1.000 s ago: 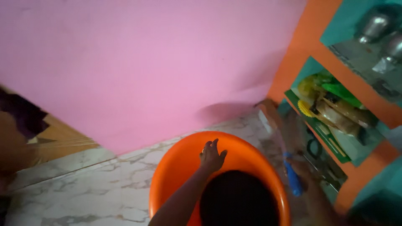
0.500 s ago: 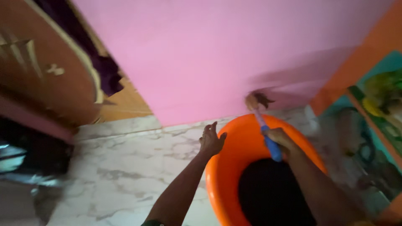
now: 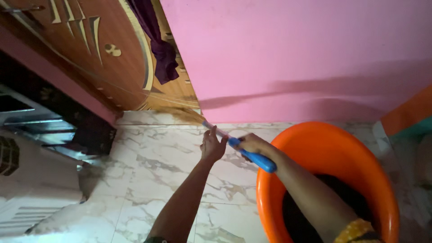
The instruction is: The person uses a broom to sweep dust from a pink wall, a plastic chair, and the surface of a counter, then continues to sweep a large woven bed frame.
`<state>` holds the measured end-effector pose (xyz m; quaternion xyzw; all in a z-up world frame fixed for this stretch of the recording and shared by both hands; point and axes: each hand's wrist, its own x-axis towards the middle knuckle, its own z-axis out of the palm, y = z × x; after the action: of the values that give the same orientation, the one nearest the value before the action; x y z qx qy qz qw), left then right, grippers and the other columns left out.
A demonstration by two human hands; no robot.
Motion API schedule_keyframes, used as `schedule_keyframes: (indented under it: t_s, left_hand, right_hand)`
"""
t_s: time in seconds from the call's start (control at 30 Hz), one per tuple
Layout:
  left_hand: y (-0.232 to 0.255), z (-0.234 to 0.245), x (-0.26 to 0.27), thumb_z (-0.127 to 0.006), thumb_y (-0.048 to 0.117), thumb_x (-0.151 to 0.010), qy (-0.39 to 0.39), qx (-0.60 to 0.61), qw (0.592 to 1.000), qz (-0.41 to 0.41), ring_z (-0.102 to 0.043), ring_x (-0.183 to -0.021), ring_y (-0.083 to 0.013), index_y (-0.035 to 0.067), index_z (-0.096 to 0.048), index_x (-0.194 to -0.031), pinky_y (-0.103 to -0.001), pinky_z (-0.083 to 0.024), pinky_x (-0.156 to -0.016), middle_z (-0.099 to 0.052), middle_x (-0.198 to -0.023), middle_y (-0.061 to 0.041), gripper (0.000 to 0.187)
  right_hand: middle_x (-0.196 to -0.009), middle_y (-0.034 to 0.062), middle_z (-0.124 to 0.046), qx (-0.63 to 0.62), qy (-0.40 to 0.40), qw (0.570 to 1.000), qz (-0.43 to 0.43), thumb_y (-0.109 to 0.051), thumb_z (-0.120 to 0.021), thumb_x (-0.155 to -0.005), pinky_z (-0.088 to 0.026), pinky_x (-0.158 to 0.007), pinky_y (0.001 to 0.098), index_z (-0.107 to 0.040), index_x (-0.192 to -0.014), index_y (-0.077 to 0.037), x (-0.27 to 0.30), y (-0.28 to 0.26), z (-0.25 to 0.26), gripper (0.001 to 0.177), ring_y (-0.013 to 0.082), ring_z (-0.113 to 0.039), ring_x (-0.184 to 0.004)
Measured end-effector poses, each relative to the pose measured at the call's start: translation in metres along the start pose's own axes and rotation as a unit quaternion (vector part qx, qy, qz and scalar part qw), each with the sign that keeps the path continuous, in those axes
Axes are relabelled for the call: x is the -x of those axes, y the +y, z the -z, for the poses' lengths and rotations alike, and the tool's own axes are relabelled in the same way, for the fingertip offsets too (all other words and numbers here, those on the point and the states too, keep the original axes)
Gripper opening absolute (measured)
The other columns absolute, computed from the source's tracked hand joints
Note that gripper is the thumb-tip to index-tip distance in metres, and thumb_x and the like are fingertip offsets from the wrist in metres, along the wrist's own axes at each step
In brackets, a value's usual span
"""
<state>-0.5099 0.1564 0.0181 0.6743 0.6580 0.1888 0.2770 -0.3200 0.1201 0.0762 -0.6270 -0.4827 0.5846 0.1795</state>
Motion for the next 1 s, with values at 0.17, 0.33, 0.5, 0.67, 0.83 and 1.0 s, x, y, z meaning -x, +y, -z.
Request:
schedule_keyframes:
  t_s: [0.17,0.33,0.5,0.67,0.83,1.0]
  left_hand:
    - [0.012,-0.013,0.003,-0.067,0.048,-0.092,0.007,0.003,1.000,0.016,-0.040,-0.142,-0.0399,0.017,-0.037,-0.155,-0.064,-0.035,-0.109,-0.039,-0.154,-0.020,0.076]
    - [0.049,-0.055,-0.006,-0.067,0.048,-0.091,0.003,0.005,0.999,0.034,-0.041,-0.143,-0.0386,0.018,-0.037,-0.155,-0.064,-0.035,-0.109,-0.039,-0.155,-0.018,0.076]
    - [0.118,-0.134,-0.013,-0.067,0.049,-0.094,-0.021,0.017,1.000,-0.010,-0.040,-0.142,-0.0405,0.017,-0.036,-0.156,-0.063,-0.033,-0.112,-0.037,-0.156,-0.021,0.076]
    - [0.192,-0.194,-0.006,-0.066,0.049,-0.093,-0.067,0.012,0.995,-0.070,-0.039,-0.142,-0.0408,0.015,-0.035,-0.156,-0.064,-0.033,-0.110,-0.035,-0.156,-0.022,0.078]
    - [0.225,-0.221,-0.006,-0.065,0.051,-0.092,-0.081,-0.002,0.993,-0.082,-0.038,-0.143,-0.0385,0.016,-0.035,-0.155,-0.064,-0.032,-0.111,-0.036,-0.155,-0.019,0.078]
    - [0.226,-0.228,-0.003,-0.065,0.051,-0.093,-0.093,-0.010,0.994,-0.063,-0.037,-0.144,-0.0391,0.017,-0.033,-0.157,-0.063,-0.032,-0.112,-0.033,-0.157,-0.019,0.079]
  right_hand:
    - [-0.069,0.0140,-0.069,0.042,0.027,0.999,-0.010,-0.021,-0.074,-0.084,-0.056,-0.051,0.0408,-0.073,-0.100,0.000,-0.032,0.001,0.042,0.026,0.0245,-0.066,-0.053]
    - [-0.070,0.0161,-0.072,0.153,0.113,0.981,-0.046,-0.023,-0.075,-0.083,-0.057,-0.053,0.0413,-0.073,-0.094,0.004,-0.042,0.120,0.173,0.029,0.0254,-0.068,-0.054]
    - [-0.071,0.0160,-0.072,0.181,0.212,0.955,-0.101,-0.023,-0.076,-0.084,-0.057,-0.052,0.0411,-0.073,-0.099,0.004,-0.001,0.251,0.272,0.031,0.0249,-0.069,-0.054]
    - [-0.071,0.0158,-0.072,0.161,0.282,0.933,-0.155,-0.022,-0.076,-0.084,-0.057,-0.052,0.0408,-0.072,-0.104,0.004,0.048,0.334,0.351,0.033,0.0243,-0.069,-0.054]
    - [-0.072,0.0157,-0.072,0.111,0.281,0.935,-0.188,-0.022,-0.076,-0.085,-0.057,-0.051,0.0406,-0.072,-0.109,0.004,0.070,0.375,0.378,0.035,0.0238,-0.069,-0.055]
    - [-0.073,0.0156,-0.073,0.073,0.237,0.955,-0.161,-0.021,-0.077,-0.085,-0.057,-0.051,0.0403,-0.072,-0.114,0.003,0.069,0.372,0.385,0.038,0.0233,-0.069,-0.055]
